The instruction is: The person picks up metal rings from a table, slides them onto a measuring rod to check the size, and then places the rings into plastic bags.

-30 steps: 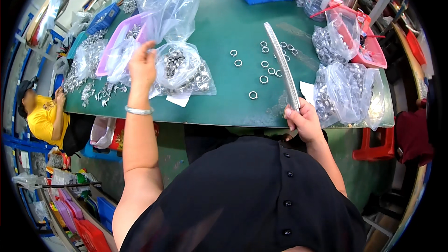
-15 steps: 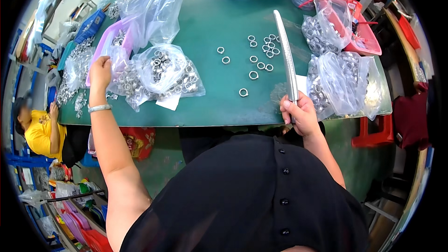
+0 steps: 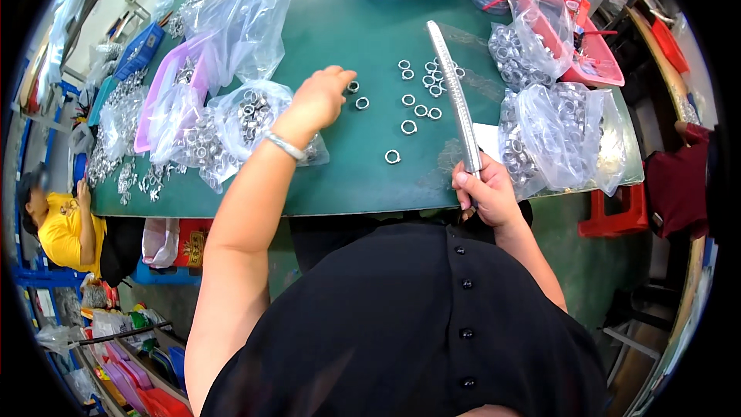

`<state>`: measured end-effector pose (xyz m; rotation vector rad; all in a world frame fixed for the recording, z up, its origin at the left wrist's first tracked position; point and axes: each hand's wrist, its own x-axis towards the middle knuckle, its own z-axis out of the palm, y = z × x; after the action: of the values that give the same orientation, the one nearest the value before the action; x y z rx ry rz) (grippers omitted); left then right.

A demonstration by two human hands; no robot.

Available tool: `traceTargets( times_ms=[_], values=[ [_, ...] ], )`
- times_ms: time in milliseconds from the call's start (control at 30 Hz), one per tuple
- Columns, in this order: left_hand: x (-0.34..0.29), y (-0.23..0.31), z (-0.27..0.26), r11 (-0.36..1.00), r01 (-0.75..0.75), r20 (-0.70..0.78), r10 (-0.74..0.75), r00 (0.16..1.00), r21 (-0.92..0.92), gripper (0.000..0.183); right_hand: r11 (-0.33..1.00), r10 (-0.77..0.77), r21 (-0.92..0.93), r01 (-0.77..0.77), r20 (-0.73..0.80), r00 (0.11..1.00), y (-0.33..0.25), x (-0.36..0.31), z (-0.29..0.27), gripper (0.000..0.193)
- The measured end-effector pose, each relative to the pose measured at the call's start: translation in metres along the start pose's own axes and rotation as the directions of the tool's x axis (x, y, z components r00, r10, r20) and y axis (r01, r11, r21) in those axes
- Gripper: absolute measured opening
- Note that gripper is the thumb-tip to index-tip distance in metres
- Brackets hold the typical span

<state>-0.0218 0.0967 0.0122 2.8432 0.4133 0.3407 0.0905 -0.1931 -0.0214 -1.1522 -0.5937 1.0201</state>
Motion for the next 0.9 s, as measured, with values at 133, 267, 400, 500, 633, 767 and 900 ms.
traceTargets(
  times_ms=[133, 267, 400, 500, 633, 767, 900],
  values=[
    [0.023, -0.004, 0.017, 0.997, 0.077, 0.114, -0.079, 0.99, 0.024, 0.039, 0.999, 0.015, -0.031, -0.015, 0.003, 1.0, -0.004, -0.001, 0.003, 0.01],
    [0.028, 0.005, 0.013, 0.807, 0.2, 0.094, -0.178, 0.98, -0.556, 0.027, 0.995, 0.052, -0.091, -0.05, 0.02, 0.998, -0.006, -0.001, 0.002, 0.011],
    [0.031, 0.027, -0.005, -0.012, 0.141, 0.141, -0.197, 0.97, -0.99, 0.023, 0.98, 0.089, -0.185, -0.077, 0.059, 0.994, -0.009, 0.0, 0.004, 0.012],
    [0.031, 0.038, -0.014, -0.203, 0.036, 0.063, -0.129, 0.99, -0.979, 0.026, 0.959, 0.102, -0.273, -0.079, 0.073, 0.992, -0.01, 0.001, 0.006, 0.014],
    [0.025, 0.051, -0.018, -0.277, -0.014, 0.02, -0.121, 0.992, -0.961, 0.026, 0.934, 0.086, -0.353, -0.055, 0.072, 0.994, -0.006, 0.0, 0.005, 0.016],
    [0.015, 0.051, -0.011, -0.345, -0.122, -0.061, -0.181, 0.982, -0.931, 0.025, 0.938, 0.079, -0.343, -0.051, 0.067, 0.995, -0.007, 0.0, 0.008, 0.016],
    [0.009, 0.062, -0.001, -0.33, -0.127, -0.068, -0.183, 0.981, -0.936, 0.028, 0.938, 0.075, -0.343, -0.049, 0.063, 0.995, -0.006, 0.0, 0.007, 0.016]
  ],
)
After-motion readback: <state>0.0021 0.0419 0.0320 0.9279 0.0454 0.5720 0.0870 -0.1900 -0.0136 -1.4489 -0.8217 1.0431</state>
